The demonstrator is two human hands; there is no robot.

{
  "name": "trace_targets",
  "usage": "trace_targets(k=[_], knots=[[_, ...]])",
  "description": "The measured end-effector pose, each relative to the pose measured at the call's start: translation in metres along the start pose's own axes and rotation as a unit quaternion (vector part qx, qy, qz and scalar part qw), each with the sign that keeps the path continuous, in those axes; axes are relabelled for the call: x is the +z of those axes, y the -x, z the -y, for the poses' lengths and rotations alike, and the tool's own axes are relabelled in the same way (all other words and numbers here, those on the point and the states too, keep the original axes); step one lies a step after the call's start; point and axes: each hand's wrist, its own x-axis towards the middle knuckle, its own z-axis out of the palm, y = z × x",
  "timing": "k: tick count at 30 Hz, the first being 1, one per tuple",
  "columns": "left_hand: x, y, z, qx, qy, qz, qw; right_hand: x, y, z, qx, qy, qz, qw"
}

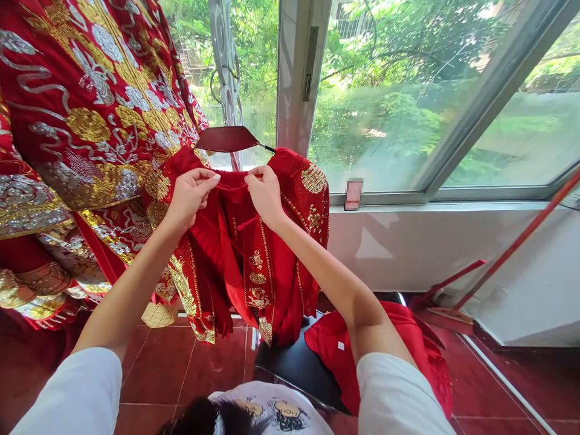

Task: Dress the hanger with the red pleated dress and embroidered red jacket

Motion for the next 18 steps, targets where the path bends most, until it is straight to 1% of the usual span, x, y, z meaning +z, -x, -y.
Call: trace_targets(k=[1,3,5,7,9,11,12,13,14,15,17,18], knots=[[-0.004,-0.004,-0.002,0.001,0.002,-0.017,1.000,-0.004,-0.003,0.001,-0.006,0.002,-0.009,1.000],[-0.017,-0.012,-0.005,-0.008,0.001,-0.051,0.999,-0.019,-0.010,0.001,-0.042,0.041,-0.030,0.998],[-0.032,-0.019,-0.006,-0.019,-0.006,-0.065,0.998,-0.036,-0.017,-0.002,-0.075,0.092,-0.037,0.992],[-0.047,-0.021,-0.007,-0.018,-0.019,-0.054,0.998,-0.050,-0.022,-0.005,-0.095,0.129,-0.019,0.987],[-0.058,-0.018,-0.010,-0.003,-0.046,-0.015,0.999,-0.059,-0.023,-0.003,-0.107,0.152,0.013,0.982],[-0.066,-0.011,-0.016,0.015,-0.102,0.040,0.994,-0.064,-0.024,0.002,-0.113,0.162,0.066,0.978],[-0.068,-0.007,-0.019,0.027,-0.147,0.062,0.987,-0.066,-0.025,0.006,-0.109,0.161,0.103,0.975],[-0.068,-0.003,-0.023,0.043,-0.199,0.070,0.977,-0.067,-0.026,0.010,-0.099,0.157,0.149,0.971],[-0.067,0.000,-0.026,0.061,-0.252,0.062,0.964,-0.068,-0.028,0.014,-0.086,0.151,0.202,0.964],[-0.064,0.001,-0.029,0.080,-0.301,0.040,0.949,-0.068,-0.031,0.019,-0.072,0.144,0.259,0.952],[-0.055,0.000,-0.033,0.106,-0.360,-0.028,0.927,-0.067,-0.037,0.025,-0.057,0.114,0.362,0.923],[-0.049,-0.004,-0.033,0.111,-0.365,-0.065,0.922,-0.064,-0.040,0.027,-0.059,0.085,0.395,0.913]])
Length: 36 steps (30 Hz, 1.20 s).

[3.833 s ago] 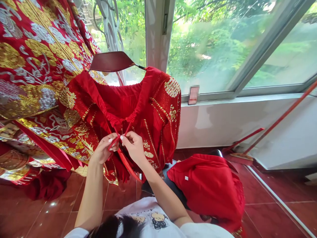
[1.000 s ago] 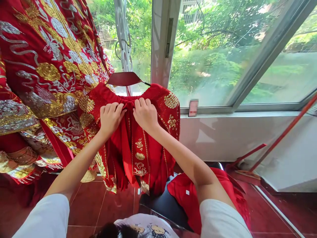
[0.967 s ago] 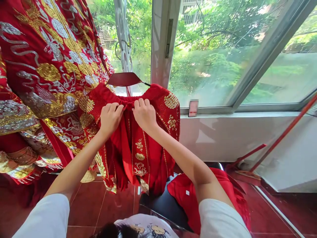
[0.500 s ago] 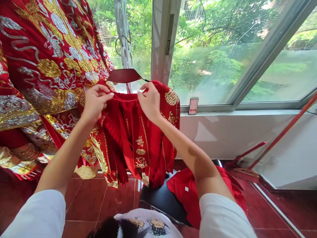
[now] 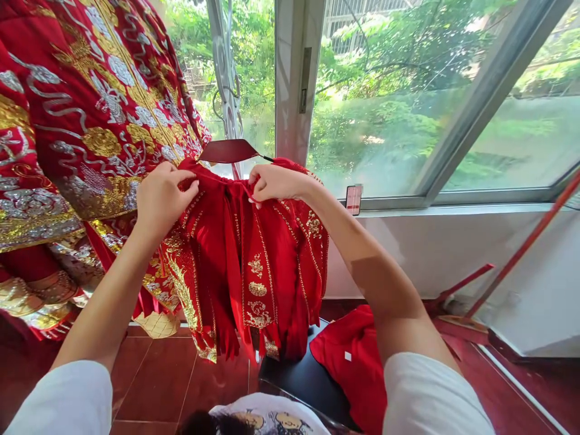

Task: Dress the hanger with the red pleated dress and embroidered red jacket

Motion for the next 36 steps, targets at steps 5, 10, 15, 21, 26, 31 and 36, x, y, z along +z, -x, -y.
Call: trace_targets(k=[5,10,15,21,26,31,36], knots=[[0.029,-0.023,-0.011,-0.059,0.099,-0.122,0.986,0.017,-0.019,0.003,-0.070,-0.160,-0.125,0.977],[0.045,-0.026,-0.024,-0.023,0.333,0.093,0.938,0.044,-0.028,0.003,-0.056,-0.082,-0.312,0.945],[0.057,-0.015,-0.026,-0.025,0.380,0.128,0.916,0.059,-0.029,-0.008,-0.167,0.050,-0.311,0.934],[0.065,-0.006,-0.014,0.015,0.346,0.109,0.932,0.061,-0.024,-0.019,-0.171,0.136,-0.257,0.942],[0.067,0.002,-0.019,0.037,0.243,0.102,0.964,0.058,-0.025,-0.015,-0.108,0.187,-0.250,0.944],[0.064,0.008,-0.019,0.070,0.178,0.069,0.979,0.062,-0.023,-0.013,-0.089,0.170,-0.294,0.936],[0.054,0.016,-0.011,0.086,0.068,0.035,0.993,0.065,-0.014,-0.016,-0.048,0.192,-0.340,0.919]])
